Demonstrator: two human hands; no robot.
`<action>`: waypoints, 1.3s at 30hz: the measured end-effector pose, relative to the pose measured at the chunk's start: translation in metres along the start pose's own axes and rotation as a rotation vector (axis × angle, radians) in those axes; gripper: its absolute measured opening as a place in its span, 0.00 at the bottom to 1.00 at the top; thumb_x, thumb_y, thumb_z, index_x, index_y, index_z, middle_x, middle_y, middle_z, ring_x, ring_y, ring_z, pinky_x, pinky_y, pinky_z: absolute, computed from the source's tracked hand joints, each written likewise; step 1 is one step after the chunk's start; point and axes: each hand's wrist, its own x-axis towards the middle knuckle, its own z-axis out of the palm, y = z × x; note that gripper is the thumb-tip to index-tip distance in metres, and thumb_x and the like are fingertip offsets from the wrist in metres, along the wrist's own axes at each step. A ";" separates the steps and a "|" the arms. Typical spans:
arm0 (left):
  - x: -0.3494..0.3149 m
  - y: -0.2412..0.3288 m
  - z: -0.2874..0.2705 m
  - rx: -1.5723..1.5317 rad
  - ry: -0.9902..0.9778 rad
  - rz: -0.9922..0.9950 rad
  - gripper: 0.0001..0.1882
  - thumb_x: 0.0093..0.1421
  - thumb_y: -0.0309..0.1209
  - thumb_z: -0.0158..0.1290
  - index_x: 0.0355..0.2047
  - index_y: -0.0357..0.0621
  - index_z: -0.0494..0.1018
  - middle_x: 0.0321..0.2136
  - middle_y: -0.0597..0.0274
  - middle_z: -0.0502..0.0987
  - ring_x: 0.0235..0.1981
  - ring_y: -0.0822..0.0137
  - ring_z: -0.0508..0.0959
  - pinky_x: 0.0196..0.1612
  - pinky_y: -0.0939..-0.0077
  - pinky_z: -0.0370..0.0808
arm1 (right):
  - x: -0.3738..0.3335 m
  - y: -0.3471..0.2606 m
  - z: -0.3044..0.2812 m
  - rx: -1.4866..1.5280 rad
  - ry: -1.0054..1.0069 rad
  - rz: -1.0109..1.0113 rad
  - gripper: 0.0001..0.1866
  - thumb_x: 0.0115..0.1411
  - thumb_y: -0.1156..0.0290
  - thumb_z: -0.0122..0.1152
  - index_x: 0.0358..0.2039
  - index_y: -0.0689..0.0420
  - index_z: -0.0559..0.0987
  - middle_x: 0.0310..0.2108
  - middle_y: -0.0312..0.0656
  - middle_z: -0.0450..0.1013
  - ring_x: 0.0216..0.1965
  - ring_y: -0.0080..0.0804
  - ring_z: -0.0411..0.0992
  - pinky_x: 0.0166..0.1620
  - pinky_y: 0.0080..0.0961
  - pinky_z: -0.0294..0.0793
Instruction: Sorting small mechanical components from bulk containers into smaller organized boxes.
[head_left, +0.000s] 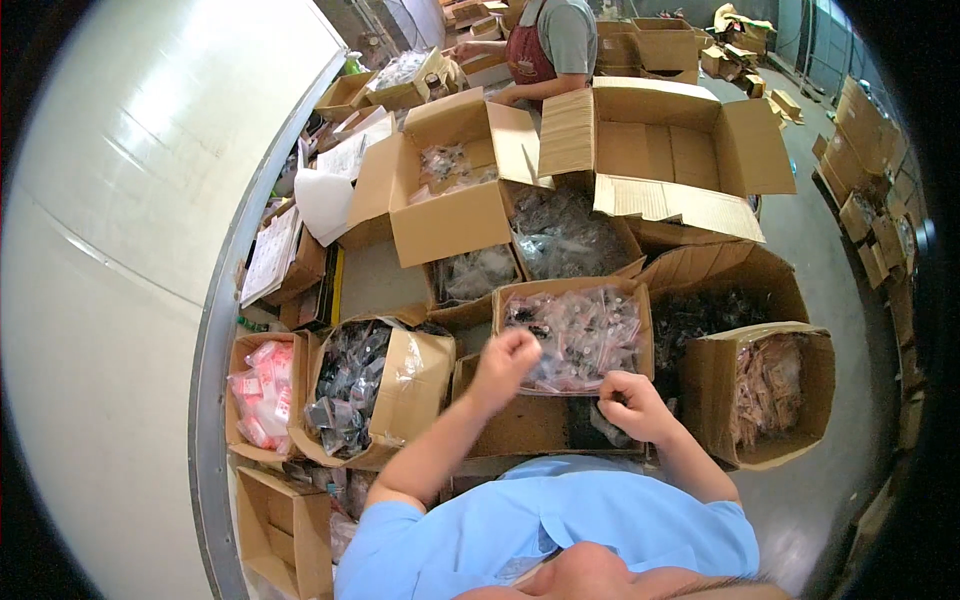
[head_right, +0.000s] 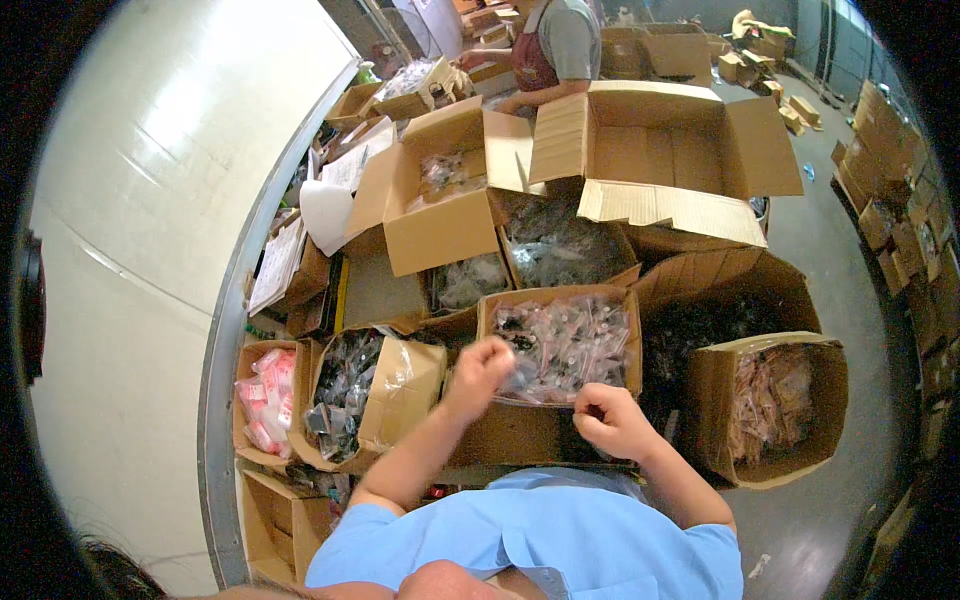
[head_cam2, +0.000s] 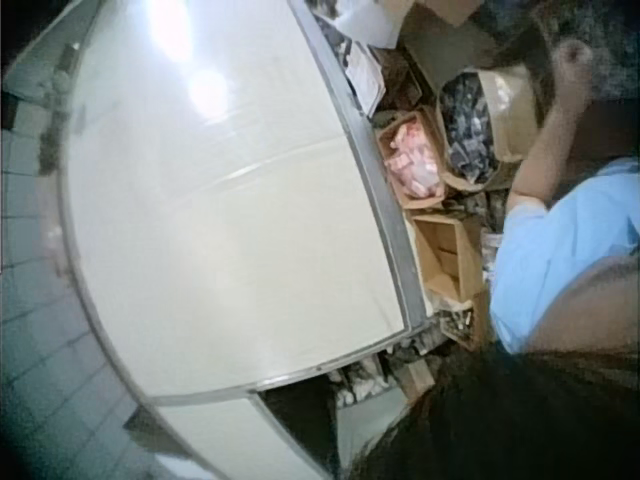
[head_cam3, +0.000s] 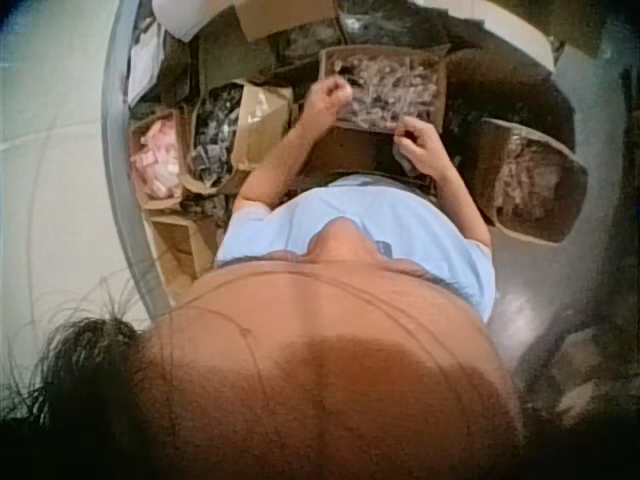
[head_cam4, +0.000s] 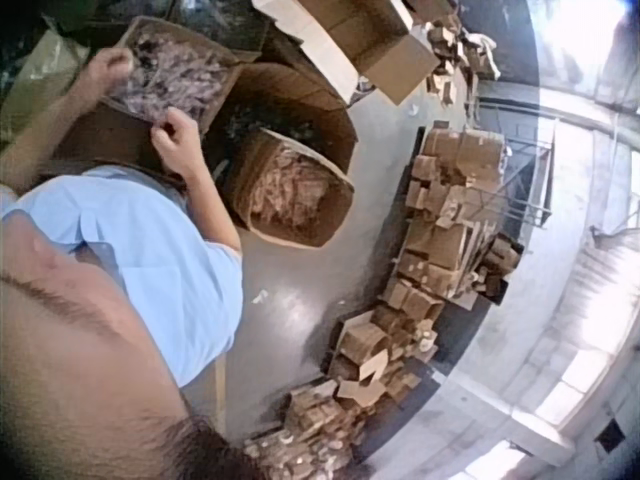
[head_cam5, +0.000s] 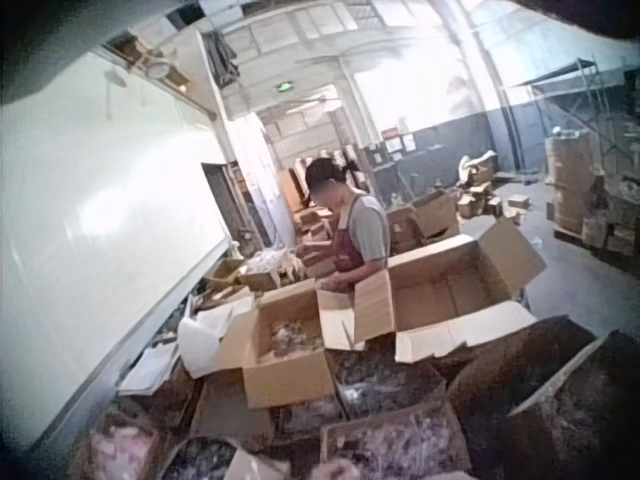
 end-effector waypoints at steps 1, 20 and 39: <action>0.020 -0.001 -0.012 -0.054 0.092 -0.035 0.03 0.57 0.28 0.51 0.27 0.44 0.70 0.21 0.70 0.70 0.21 0.77 0.67 0.25 0.82 0.66 | -0.001 0.007 -0.001 0.092 0.033 0.070 0.05 0.48 0.76 0.55 0.22 0.62 0.69 0.18 0.37 0.64 0.23 0.22 0.61 0.27 0.21 0.63; 0.092 -0.018 -0.043 1.591 0.224 0.388 0.11 0.45 0.34 0.59 0.24 0.38 0.75 0.42 0.55 0.68 0.45 0.55 0.68 0.47 0.63 0.68 | 0.000 0.010 0.003 -0.098 0.129 0.094 0.08 0.51 0.72 0.60 0.25 0.63 0.72 0.21 0.41 0.69 0.23 0.27 0.66 0.27 0.23 0.67; 0.058 -0.005 -0.019 0.904 0.213 0.556 0.04 0.48 0.23 0.58 0.25 0.36 0.75 0.30 0.55 0.75 0.34 0.57 0.75 0.37 0.66 0.71 | -0.003 0.005 0.012 -0.193 0.134 0.072 0.06 0.51 0.75 0.60 0.28 0.63 0.74 0.24 0.44 0.70 0.24 0.29 0.69 0.29 0.23 0.69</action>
